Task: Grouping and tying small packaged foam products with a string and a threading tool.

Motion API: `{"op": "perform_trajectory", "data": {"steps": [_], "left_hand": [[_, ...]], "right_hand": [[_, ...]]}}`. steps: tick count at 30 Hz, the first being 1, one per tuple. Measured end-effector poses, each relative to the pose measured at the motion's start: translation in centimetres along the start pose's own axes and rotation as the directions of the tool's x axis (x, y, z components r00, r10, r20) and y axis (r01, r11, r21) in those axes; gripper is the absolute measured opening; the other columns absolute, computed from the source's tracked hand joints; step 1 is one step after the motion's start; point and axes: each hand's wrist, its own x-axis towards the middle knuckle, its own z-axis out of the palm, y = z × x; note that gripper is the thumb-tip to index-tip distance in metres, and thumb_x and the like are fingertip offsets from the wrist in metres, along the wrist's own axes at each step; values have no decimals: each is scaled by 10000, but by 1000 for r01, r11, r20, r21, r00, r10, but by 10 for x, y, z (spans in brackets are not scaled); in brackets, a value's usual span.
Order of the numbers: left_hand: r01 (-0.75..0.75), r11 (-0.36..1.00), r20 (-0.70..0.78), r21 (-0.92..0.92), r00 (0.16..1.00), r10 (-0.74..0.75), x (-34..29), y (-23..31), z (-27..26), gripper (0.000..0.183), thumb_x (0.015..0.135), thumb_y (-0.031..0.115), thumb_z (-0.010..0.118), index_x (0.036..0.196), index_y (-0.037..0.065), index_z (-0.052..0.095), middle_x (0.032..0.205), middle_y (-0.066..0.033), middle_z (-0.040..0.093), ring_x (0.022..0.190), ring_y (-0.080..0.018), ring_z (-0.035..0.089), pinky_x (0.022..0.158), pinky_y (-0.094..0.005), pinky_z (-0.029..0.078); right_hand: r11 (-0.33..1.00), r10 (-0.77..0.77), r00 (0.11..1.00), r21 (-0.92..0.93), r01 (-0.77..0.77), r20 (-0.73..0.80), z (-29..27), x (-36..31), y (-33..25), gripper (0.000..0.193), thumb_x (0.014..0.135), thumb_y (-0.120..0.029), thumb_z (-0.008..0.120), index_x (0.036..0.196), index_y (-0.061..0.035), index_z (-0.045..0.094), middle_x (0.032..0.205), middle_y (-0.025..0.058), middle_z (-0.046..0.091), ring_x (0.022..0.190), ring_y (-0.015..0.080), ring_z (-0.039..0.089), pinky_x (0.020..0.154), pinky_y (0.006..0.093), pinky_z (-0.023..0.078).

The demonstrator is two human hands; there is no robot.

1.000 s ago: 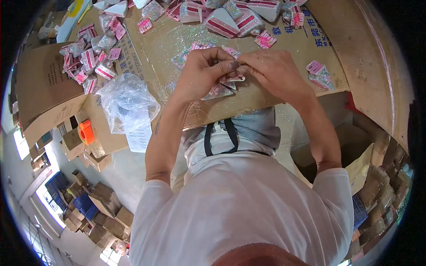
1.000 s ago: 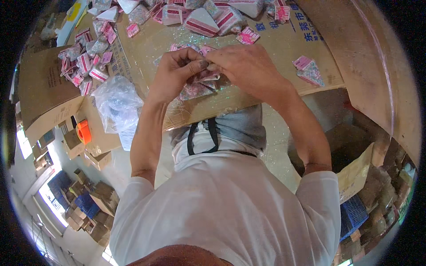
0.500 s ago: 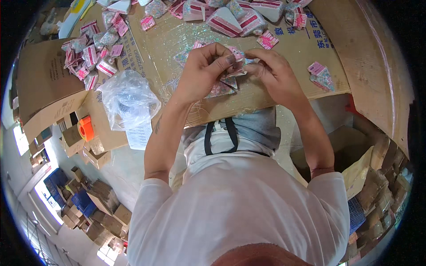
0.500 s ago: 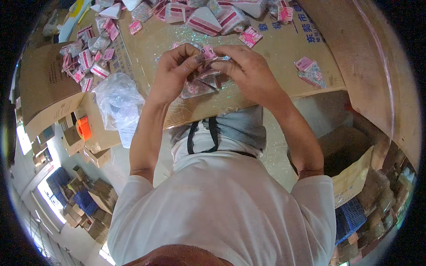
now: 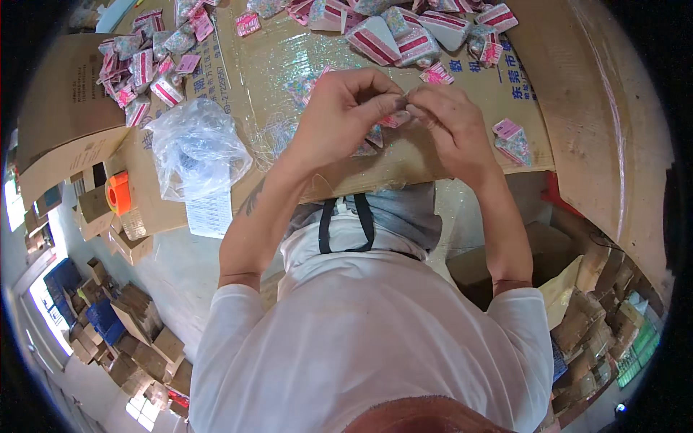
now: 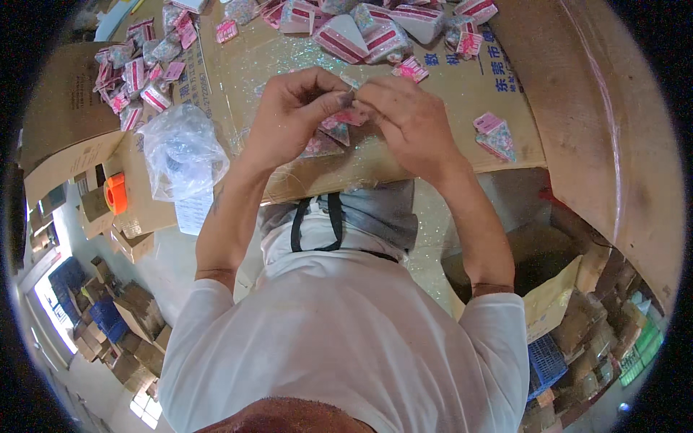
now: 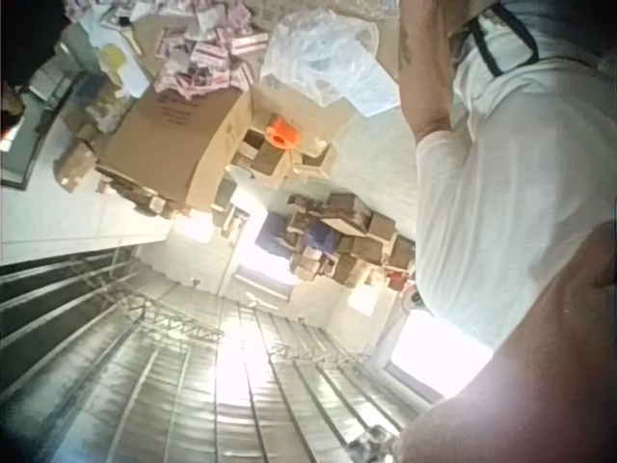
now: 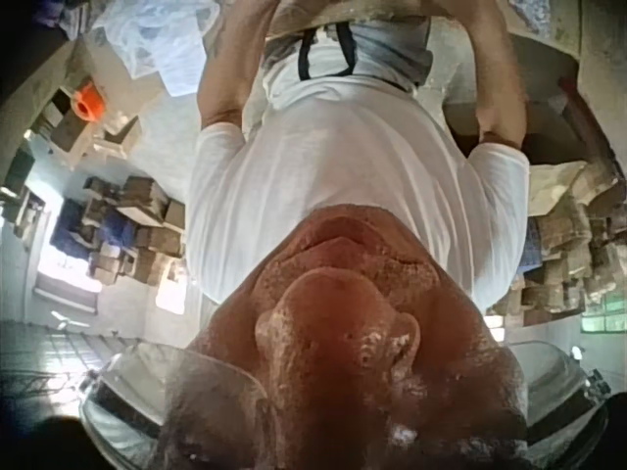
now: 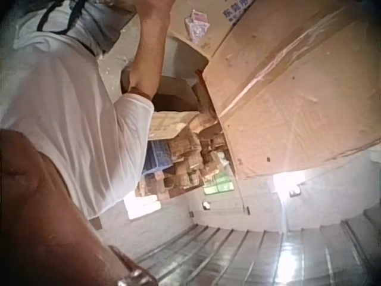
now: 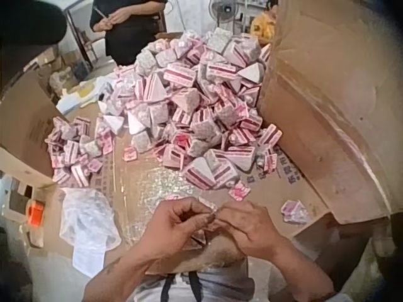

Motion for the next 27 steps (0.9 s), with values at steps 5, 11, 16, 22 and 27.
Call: {"op": "perform_trajectory", "data": {"steps": [5,11,16,22,27], "left_hand": [[216,938,69,-271,976,-204,2,6,3,134,941,98,665,948,-26,713,811,-49,719,706,-75,646,634,-216,519],[353,913,243,-203,922,-302,4,5,-8,172,954,179,682,898,16,696,760,-24,705,639,-53,608,573,-198,474],[341,908,324,-242,911,-256,2,8,-13,172,958,184,679,882,30,675,759,-22,689,643,-62,605,564,-210,464],[328,935,357,-137,896,-262,2,7,-17,163,953,164,677,893,13,672,749,-27,679,657,-76,614,573,-224,473],[333,933,385,-134,885,-261,5,5,-18,164,936,153,697,893,-4,681,740,-40,688,603,-78,605,528,-219,457]], "right_hand": [[998,6,1000,58,-6,-1,-2,-2,8,193,878,-100,626,1063,-72,677,1081,123,687,1017,343,647,866,418,521],[983,-25,998,184,14,57,-5,-2,14,228,853,-67,634,1078,-59,673,1073,131,685,1000,339,647,883,414,515],[968,27,997,247,-43,68,-3,-3,7,281,864,-91,650,1143,-76,681,1084,140,684,1008,341,643,894,413,510],[978,36,995,202,-54,89,-3,-2,5,374,880,-116,667,1254,-123,670,1102,114,691,1025,327,651,887,407,522],[985,-155,980,94,144,124,-9,2,5,330,850,-119,694,1180,-133,686,1067,85,700,943,305,679,765,392,558]]}}
